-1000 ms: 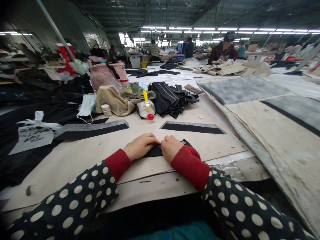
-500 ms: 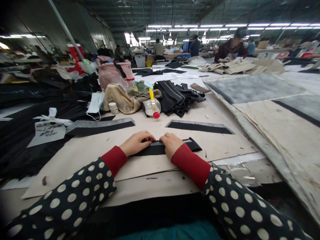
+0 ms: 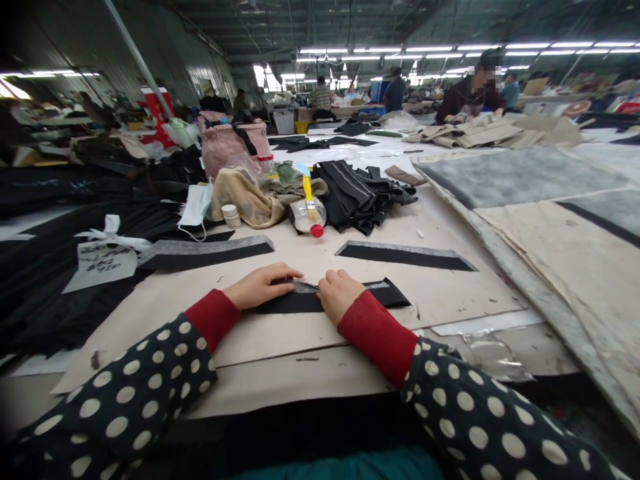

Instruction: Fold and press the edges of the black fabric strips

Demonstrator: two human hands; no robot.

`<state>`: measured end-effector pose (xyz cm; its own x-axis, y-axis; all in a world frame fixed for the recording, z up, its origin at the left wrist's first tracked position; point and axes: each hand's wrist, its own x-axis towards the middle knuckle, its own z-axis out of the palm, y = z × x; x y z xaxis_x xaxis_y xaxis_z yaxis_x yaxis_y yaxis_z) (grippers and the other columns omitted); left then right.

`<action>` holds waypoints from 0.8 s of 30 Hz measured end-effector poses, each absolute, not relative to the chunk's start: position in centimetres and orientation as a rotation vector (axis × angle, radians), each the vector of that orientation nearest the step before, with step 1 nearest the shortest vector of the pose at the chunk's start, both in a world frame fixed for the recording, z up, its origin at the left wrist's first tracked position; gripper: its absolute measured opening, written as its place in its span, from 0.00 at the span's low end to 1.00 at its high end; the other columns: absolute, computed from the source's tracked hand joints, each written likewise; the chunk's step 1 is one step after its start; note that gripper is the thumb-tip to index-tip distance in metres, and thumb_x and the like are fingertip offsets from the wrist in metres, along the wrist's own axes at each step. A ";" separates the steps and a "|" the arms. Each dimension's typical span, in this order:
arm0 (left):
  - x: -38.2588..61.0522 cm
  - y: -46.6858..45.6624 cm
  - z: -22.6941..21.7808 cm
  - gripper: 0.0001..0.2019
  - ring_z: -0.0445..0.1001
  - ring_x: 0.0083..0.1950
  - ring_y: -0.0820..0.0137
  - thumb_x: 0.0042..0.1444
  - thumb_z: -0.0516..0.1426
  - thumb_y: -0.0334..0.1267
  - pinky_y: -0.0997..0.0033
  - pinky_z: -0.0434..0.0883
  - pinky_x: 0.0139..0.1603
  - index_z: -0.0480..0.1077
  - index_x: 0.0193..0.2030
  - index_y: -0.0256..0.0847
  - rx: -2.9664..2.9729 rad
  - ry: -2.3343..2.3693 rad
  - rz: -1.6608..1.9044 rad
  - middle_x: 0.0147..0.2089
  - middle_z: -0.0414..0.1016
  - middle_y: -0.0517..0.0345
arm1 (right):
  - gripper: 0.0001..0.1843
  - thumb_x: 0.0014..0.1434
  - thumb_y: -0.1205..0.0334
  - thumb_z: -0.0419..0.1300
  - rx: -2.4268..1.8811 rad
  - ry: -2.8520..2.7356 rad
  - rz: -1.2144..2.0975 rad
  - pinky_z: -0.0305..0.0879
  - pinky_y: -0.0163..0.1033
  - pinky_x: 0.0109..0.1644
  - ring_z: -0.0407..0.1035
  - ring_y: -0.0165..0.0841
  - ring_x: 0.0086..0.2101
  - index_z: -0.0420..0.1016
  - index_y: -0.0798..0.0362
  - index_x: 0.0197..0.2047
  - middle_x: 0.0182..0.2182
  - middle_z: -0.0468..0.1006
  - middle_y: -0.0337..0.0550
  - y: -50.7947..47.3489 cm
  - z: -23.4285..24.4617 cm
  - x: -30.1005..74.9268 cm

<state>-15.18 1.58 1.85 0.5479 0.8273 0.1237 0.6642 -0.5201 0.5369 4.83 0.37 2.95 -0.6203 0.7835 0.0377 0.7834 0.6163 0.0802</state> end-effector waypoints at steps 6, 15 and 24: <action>-16.7 0.7 2.3 0.13 0.68 0.44 0.71 0.51 0.51 0.33 0.71 0.63 0.49 0.69 0.44 0.39 2.173 1.320 0.564 0.42 0.71 0.57 | 0.13 0.53 0.70 0.49 1.387 2.885 -0.066 0.56 0.38 0.45 0.61 0.36 0.39 0.70 0.60 0.40 0.37 0.69 0.50 1.0 2.5 4.4; -15.9 0.6 1.1 0.12 0.68 0.37 0.73 0.44 0.50 0.25 0.73 0.65 0.42 0.71 0.34 0.38 2.177 1.347 0.679 0.34 0.70 0.59 | 0.24 0.43 0.78 0.48 1.240 3.038 -0.412 0.55 0.36 0.47 0.60 0.33 0.41 0.70 0.57 0.44 0.38 0.68 0.47 2.1 1.9 3.5; -15.9 -0.1 1.9 0.15 0.65 0.42 0.70 0.46 0.47 0.23 0.70 0.63 0.47 0.70 0.36 0.40 2.514 1.313 0.496 0.37 0.69 0.57 | 0.13 0.55 0.73 0.45 1.078 2.958 -0.011 0.56 0.38 0.40 0.60 0.35 0.36 0.70 0.57 0.36 0.34 0.68 0.49 1.1 2.4 2.9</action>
